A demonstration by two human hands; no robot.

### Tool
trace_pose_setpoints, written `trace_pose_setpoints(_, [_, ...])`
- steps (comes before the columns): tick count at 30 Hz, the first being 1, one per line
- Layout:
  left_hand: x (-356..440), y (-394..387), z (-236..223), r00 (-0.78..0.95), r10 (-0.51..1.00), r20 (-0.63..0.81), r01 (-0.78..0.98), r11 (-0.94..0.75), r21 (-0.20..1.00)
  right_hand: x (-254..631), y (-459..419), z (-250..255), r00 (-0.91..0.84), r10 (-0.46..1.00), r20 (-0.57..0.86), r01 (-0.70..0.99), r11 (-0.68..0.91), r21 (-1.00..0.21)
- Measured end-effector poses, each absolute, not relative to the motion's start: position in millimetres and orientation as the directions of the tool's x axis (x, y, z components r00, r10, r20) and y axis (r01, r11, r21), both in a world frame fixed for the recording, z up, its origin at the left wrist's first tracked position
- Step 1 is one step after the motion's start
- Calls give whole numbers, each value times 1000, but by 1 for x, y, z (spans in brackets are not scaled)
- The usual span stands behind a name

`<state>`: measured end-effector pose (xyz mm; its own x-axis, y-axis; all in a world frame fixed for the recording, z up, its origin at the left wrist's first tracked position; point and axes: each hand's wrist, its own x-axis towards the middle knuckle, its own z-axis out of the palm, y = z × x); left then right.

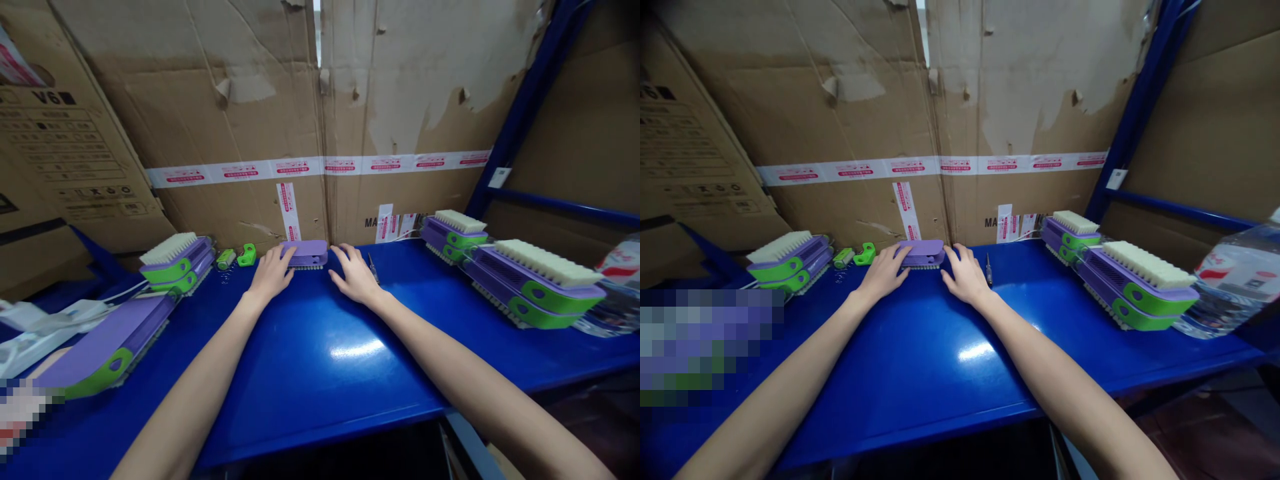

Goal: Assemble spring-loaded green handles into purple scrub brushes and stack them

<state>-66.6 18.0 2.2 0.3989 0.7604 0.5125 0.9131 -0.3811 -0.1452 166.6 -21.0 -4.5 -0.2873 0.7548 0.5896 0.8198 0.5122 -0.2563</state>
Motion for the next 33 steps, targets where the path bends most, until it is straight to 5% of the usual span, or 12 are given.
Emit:
trace_pose_setpoints(6, [-49, 11, -1, 546, 627, 556, 809, -568, -154, 172, -13, -11, -310, 702, 641, 791, 565, -236])
trace_pose_setpoints(15, [-51, 6, 2, 609, 565, 556, 780, -556, -289, 173, -13, -10, -261, 723, 639, 821, 514, -247])
trace_pose_setpoints(24, [-73, 10, 8, 430, 700, 570, 896, -407, -176, 171, -14, -10, -312, 732, 606, 800, 547, -249])
trace_pose_setpoints(33, [-130, 19, -4, 112, 769, 629, 993, -57, -107, 171, -15, -9, -304, 740, 600, 806, 536, -252])
